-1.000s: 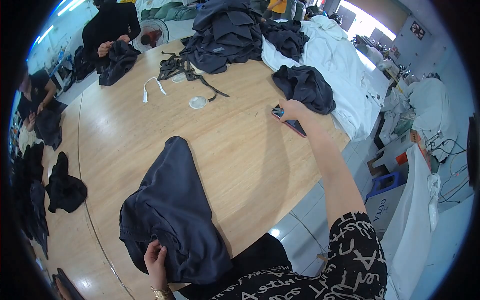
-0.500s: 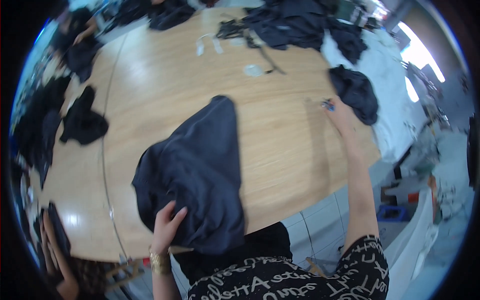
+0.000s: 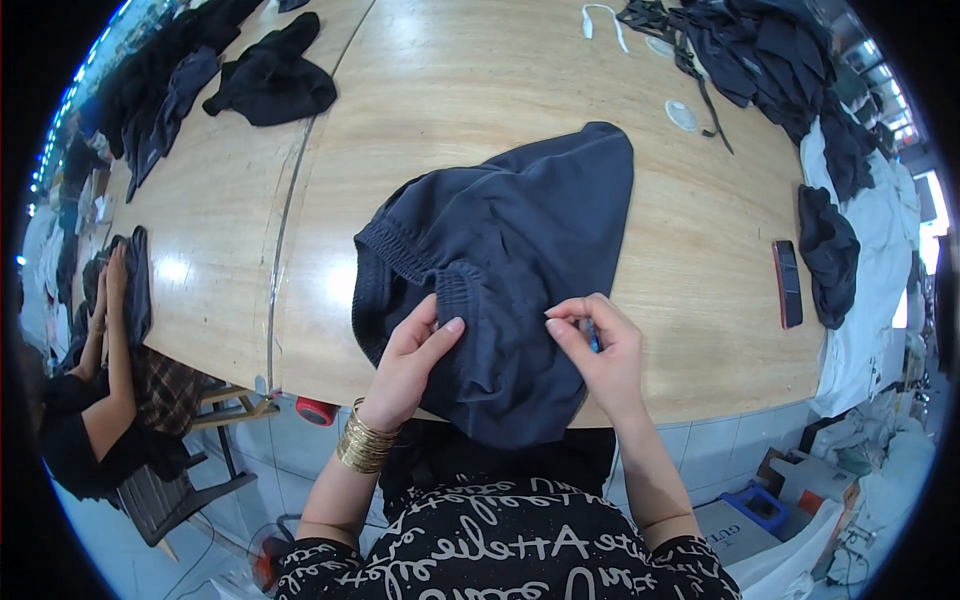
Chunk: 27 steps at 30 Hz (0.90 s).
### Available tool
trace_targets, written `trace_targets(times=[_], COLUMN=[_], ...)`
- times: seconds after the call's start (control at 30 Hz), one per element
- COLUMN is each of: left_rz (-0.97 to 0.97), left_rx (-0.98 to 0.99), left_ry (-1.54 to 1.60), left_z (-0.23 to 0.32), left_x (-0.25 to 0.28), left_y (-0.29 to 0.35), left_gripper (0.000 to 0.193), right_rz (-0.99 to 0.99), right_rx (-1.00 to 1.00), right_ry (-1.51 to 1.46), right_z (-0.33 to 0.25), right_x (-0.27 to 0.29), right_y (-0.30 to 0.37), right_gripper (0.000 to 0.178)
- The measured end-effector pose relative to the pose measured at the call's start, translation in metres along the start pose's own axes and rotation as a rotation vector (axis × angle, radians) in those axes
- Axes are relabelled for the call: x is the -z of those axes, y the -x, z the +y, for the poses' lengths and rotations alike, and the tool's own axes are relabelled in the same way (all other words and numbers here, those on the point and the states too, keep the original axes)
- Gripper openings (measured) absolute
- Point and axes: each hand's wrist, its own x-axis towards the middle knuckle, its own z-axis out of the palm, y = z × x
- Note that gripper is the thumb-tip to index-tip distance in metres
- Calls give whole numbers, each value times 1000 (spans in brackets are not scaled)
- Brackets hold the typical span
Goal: Trimming loose threads and finishing details on gray garments using thread snips in a textile factory.
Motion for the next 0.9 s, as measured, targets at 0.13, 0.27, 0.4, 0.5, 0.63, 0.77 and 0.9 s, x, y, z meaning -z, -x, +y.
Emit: trace_targets(times=[0.13,0.27,0.4,0.5,0.63,0.77,0.9], left_rz=[-42,-146,-331,-274,-288,-323,-260], left_rx=[3,2,-61,79,131,-95,-158], left_ry=[-23,-133,-515,-500,-504,-577,-501], left_z=[1,4,19,34,29,20,15], left_x=[-2,2,25,30,28,12,-15], left_y=[2,1,0,2,-1,-10,-23], left_gripper=[32,33,35,25,28,32,32], right_rz=[-50,-190,127,186,180,76,-113], right_rx=[171,166,68,-29,-44,-54,61], right_ry=[148,234,50,-3,30,14,82], right_z=[-20,-19,-16,-6,4,-8,-13], right_x=[-11,-16,7,14,15,10,3], right_y=[-5,-13,-22,-19,-16,-11,-5], right_gripper=[16,14,17,18,18,19,18])
